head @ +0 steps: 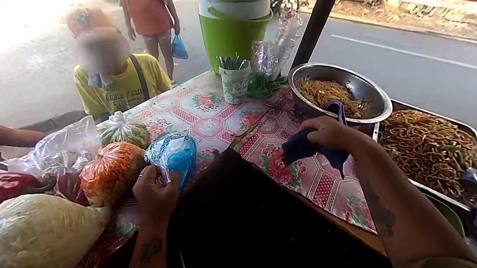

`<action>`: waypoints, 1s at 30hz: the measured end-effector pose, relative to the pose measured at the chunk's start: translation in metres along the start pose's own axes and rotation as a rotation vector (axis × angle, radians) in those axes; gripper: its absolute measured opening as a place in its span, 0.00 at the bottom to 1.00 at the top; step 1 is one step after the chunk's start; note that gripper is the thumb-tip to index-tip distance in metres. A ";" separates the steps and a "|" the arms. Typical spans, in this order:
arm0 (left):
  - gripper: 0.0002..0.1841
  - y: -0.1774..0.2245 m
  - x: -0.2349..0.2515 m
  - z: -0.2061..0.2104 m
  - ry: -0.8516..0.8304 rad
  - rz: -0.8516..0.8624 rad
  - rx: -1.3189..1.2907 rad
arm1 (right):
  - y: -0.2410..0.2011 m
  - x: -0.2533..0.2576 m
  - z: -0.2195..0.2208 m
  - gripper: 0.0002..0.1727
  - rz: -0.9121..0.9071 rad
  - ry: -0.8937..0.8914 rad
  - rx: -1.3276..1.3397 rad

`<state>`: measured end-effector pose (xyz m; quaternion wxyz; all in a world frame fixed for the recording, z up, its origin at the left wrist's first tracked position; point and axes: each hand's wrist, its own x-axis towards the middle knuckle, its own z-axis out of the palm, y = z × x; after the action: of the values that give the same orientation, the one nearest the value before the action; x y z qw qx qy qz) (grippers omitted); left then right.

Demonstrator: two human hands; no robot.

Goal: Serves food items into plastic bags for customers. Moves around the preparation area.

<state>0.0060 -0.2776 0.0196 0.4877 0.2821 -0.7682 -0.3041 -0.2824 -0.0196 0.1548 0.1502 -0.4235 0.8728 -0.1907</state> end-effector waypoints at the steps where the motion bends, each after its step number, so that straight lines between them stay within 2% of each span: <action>1: 0.12 -0.002 0.000 0.000 -0.008 -0.001 0.003 | 0.006 0.004 -0.007 0.12 -0.055 0.068 -0.007; 2: 0.13 -0.003 0.000 0.001 -0.015 0.003 0.015 | 0.015 0.020 -0.010 0.12 -0.102 0.162 -0.026; 4: 0.14 -0.005 0.000 0.002 -0.031 0.014 0.044 | 0.019 0.062 -0.007 0.14 -0.082 0.236 -0.022; 8: 0.14 -0.003 -0.001 0.004 -0.011 0.034 0.088 | 0.034 0.121 0.040 0.28 -0.002 0.147 -0.127; 10: 0.13 -0.001 -0.001 0.004 -0.008 0.027 0.080 | 0.032 0.099 0.053 0.28 0.105 0.009 -0.309; 13: 0.13 -0.001 0.002 0.003 0.006 0.055 0.051 | -0.032 -0.001 0.018 0.16 0.240 -0.450 -0.449; 14: 0.13 -0.001 0.002 0.004 0.007 0.060 0.041 | -0.048 -0.028 0.003 0.15 0.252 -0.524 -0.457; 15: 0.13 -0.001 0.002 0.004 0.004 0.063 0.036 | -0.056 -0.045 -0.010 0.14 0.249 -0.507 -0.446; 17: 0.13 -0.002 0.001 0.004 -0.002 0.068 0.037 | -0.052 -0.040 -0.025 0.15 0.213 -0.327 -0.393; 20: 0.12 -0.003 0.002 0.002 -0.024 0.067 0.056 | -0.019 0.037 -0.010 0.19 0.098 -0.026 -0.320; 22: 0.13 -0.003 0.002 0.003 -0.028 0.069 0.071 | 0.012 0.087 0.020 0.27 0.093 0.068 -0.278; 23: 0.13 -0.004 0.001 0.003 -0.029 0.072 0.074 | 0.028 0.094 0.037 0.31 0.119 0.057 -0.289; 25: 0.13 -0.007 0.000 0.003 -0.028 0.079 0.063 | 0.042 0.063 0.059 0.34 0.204 -0.031 -0.333; 27: 0.13 -0.007 0.001 0.002 -0.027 0.072 0.052 | 0.008 -0.014 0.050 0.24 0.287 -0.272 -0.422; 29: 0.14 -0.008 0.000 0.001 -0.039 0.063 0.046 | -0.039 -0.087 0.027 0.15 0.280 -0.641 -0.462; 30: 0.14 -0.007 0.000 0.000 -0.053 0.064 0.035 | -0.056 -0.110 0.012 0.12 0.262 -0.716 -0.464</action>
<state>0.0071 -0.2820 0.0139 0.4716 0.2577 -0.7947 -0.2822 -0.1738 0.0334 0.1804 0.3668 -0.3710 0.8318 0.1897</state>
